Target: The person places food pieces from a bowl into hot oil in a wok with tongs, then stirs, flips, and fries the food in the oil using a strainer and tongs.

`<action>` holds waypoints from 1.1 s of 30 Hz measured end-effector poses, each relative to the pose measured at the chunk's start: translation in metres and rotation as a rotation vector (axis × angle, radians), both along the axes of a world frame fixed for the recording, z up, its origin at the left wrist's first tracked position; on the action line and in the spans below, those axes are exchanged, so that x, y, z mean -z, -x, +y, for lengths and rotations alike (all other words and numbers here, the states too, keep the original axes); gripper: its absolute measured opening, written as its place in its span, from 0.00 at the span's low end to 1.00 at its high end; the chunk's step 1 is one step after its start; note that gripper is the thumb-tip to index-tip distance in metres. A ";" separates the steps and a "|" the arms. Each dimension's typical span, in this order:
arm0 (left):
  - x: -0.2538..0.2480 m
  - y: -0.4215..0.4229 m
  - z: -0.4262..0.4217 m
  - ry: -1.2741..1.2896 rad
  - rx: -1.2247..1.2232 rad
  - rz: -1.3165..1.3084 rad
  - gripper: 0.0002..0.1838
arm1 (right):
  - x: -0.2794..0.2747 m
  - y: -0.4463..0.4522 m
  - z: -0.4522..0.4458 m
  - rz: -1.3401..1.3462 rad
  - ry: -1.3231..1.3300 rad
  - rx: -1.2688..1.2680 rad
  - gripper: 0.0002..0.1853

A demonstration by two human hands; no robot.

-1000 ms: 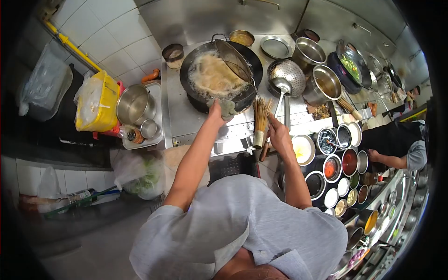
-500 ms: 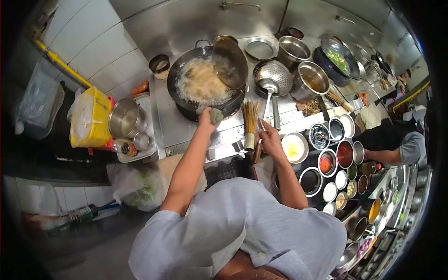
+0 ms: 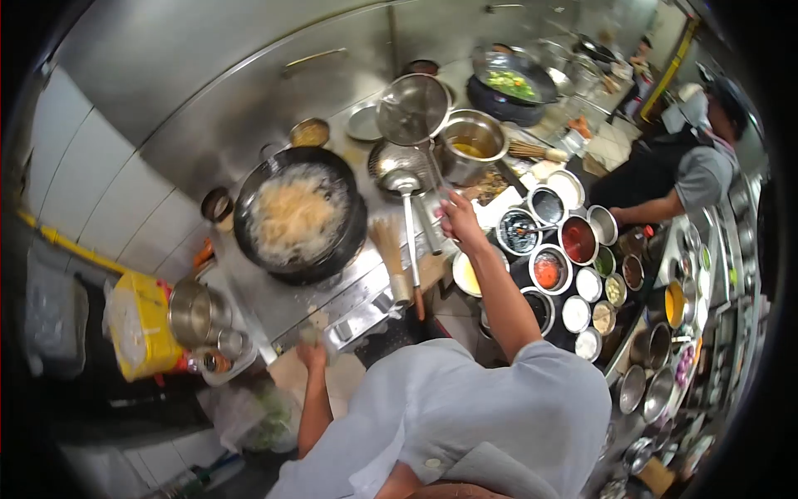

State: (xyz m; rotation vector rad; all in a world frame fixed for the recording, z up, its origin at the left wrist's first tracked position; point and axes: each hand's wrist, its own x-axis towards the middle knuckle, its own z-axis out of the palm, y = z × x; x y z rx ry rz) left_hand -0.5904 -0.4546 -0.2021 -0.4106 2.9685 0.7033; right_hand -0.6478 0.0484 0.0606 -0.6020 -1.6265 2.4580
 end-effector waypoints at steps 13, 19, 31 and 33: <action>-0.028 -0.007 0.026 0.090 -0.346 -0.202 0.38 | 0.047 0.165 0.161 0.062 0.519 -0.070 0.05; -0.043 -0.004 0.038 0.098 -0.309 -0.181 0.35 | 0.059 0.139 0.170 0.114 0.774 -0.093 0.19; -0.030 -0.012 0.012 0.022 -0.214 -0.111 0.40 | 0.074 -0.065 -0.001 0.016 0.607 -0.282 0.18; -0.018 -0.019 -0.002 -0.099 -0.067 0.006 0.41 | 0.066 -0.120 -0.065 -0.206 0.634 -0.485 0.16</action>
